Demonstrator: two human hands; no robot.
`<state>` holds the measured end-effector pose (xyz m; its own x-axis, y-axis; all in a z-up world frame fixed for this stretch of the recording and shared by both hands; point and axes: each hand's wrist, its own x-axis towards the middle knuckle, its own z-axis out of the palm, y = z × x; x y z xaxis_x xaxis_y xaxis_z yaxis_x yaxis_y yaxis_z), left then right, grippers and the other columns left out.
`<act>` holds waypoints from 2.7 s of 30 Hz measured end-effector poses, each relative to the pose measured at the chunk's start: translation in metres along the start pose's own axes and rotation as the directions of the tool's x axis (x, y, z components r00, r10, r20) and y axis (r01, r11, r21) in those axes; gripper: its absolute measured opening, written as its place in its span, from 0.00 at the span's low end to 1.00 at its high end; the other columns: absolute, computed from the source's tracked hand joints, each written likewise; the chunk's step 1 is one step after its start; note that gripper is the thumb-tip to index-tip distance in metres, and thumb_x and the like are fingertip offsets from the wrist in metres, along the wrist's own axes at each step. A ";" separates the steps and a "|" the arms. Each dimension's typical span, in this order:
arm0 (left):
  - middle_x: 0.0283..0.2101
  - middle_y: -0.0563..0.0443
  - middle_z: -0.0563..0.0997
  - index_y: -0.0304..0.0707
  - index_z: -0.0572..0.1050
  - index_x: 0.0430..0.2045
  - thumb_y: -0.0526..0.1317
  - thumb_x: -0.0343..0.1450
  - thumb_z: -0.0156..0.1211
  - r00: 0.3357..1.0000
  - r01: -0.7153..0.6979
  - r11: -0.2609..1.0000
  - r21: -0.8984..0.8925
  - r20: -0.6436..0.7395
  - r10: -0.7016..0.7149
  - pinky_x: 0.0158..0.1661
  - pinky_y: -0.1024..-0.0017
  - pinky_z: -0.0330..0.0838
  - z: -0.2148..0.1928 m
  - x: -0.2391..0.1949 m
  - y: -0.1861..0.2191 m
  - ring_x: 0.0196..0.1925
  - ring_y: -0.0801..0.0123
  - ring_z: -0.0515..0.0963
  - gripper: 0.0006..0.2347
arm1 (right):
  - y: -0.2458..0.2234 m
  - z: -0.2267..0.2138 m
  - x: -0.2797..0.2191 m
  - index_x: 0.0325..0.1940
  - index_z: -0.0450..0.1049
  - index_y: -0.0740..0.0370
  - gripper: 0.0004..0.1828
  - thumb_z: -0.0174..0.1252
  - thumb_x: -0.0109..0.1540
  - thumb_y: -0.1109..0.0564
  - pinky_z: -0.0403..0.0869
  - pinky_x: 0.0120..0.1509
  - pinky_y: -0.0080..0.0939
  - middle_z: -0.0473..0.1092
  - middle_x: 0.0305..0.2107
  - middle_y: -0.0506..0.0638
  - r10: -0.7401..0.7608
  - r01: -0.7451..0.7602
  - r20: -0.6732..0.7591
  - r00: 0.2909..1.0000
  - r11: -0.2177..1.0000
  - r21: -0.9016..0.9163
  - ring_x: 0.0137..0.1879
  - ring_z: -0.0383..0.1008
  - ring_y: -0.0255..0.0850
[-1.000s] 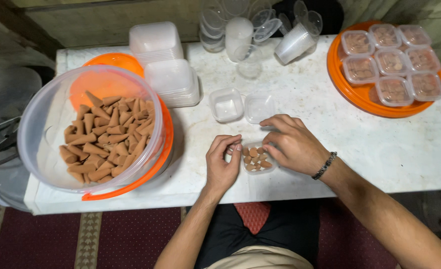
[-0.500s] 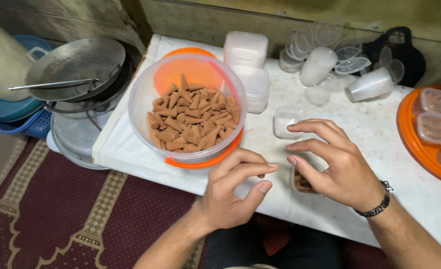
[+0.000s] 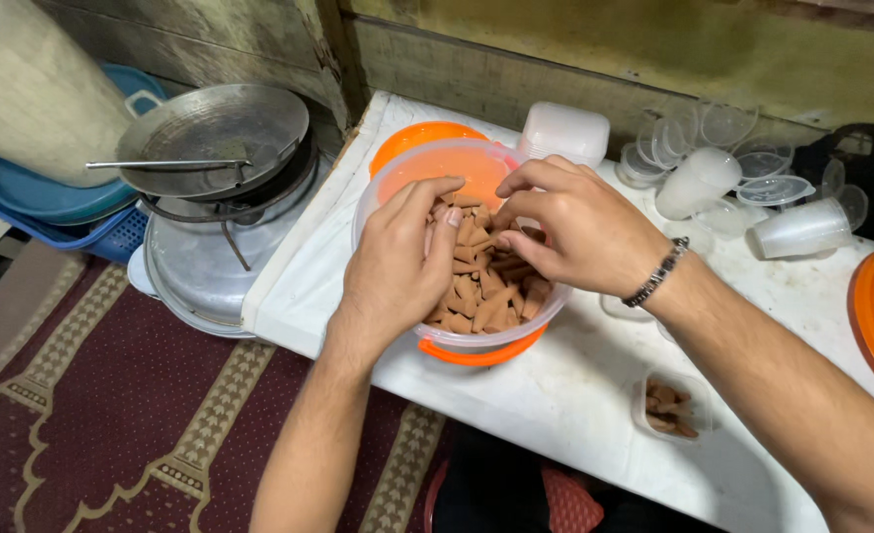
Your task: The person sits on the floor and repeatedly picks small brown cone-shaped snacks from a large bucket, placing them into small clear plastic containers. The filled containers are arranged on an orange tray to the right.
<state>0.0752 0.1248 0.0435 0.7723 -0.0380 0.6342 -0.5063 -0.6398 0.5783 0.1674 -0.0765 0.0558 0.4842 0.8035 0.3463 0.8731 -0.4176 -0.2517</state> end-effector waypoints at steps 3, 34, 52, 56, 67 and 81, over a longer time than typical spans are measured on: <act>0.32 0.32 0.78 0.24 0.73 0.51 0.30 0.76 0.46 0.997 0.075 0.996 -0.050 -0.019 -0.076 0.38 0.52 0.75 0.002 0.000 -0.004 0.35 0.42 0.80 0.12 | 0.026 0.031 0.021 0.35 0.77 0.55 0.06 0.65 0.55 0.55 0.72 0.56 0.54 0.72 0.41 0.49 0.018 0.010 0.159 0.987 0.985 -0.173 0.53 0.74 0.51; 0.29 0.43 0.77 0.33 0.69 0.56 0.32 0.77 0.44 0.992 0.123 0.990 0.072 -0.043 -0.120 0.40 0.55 0.76 0.009 -0.009 -0.011 0.36 0.47 0.80 0.14 | 0.030 0.032 0.014 0.39 0.76 0.56 0.12 0.68 0.53 0.56 0.70 0.49 0.48 0.66 0.39 0.48 -0.110 0.123 0.149 0.983 0.989 -0.084 0.47 0.67 0.49; 0.26 0.56 0.75 0.47 0.78 0.43 0.37 0.74 0.53 0.971 -0.128 0.985 -0.116 0.189 0.148 0.31 0.68 0.75 0.202 -0.064 0.067 0.31 0.62 0.81 0.08 | 0.045 -0.009 -0.258 0.51 0.78 0.68 0.18 0.65 0.56 0.66 0.66 0.31 0.23 0.76 0.34 0.51 0.647 -0.407 0.012 0.763 0.465 0.786 0.39 0.69 0.32; 0.23 0.48 0.77 0.42 0.79 0.45 0.38 0.73 0.56 0.971 0.078 0.976 -0.201 0.239 -0.028 0.28 0.62 0.74 0.262 -0.097 0.031 0.25 0.54 0.80 0.09 | 0.049 0.011 -0.297 0.49 0.80 0.64 0.18 0.65 0.54 0.66 0.66 0.31 0.25 0.77 0.33 0.51 0.757 -0.542 0.019 0.654 0.450 0.709 0.38 0.70 0.34; 0.21 0.50 0.73 0.36 0.79 0.46 0.38 0.69 0.60 0.976 0.140 0.947 -0.289 0.204 -0.082 0.24 0.65 0.72 0.279 -0.114 0.016 0.19 0.61 0.74 0.12 | 0.039 0.035 -0.289 0.44 0.80 0.58 0.15 0.66 0.53 0.64 0.72 0.40 0.37 0.77 0.31 0.49 0.696 -0.629 -0.006 0.718 0.652 0.422 0.37 0.72 0.39; 0.38 0.47 0.66 0.38 0.73 0.57 0.37 0.60 0.64 0.928 0.128 0.943 -0.307 0.373 -0.004 0.40 0.54 0.75 0.277 -0.113 0.014 0.41 0.48 0.77 0.26 | 0.040 0.050 -0.285 0.45 0.79 0.58 0.13 0.65 0.56 0.60 0.73 0.45 0.44 0.64 0.29 0.46 0.678 -0.690 0.137 0.723 0.692 0.212 0.39 0.70 0.43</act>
<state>0.0869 -0.0925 -0.1625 0.8619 -0.3192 0.3941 -0.4965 -0.3727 0.7840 0.0612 -0.3009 -0.0979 0.9336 0.3556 -0.0438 0.2585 -0.7532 -0.6049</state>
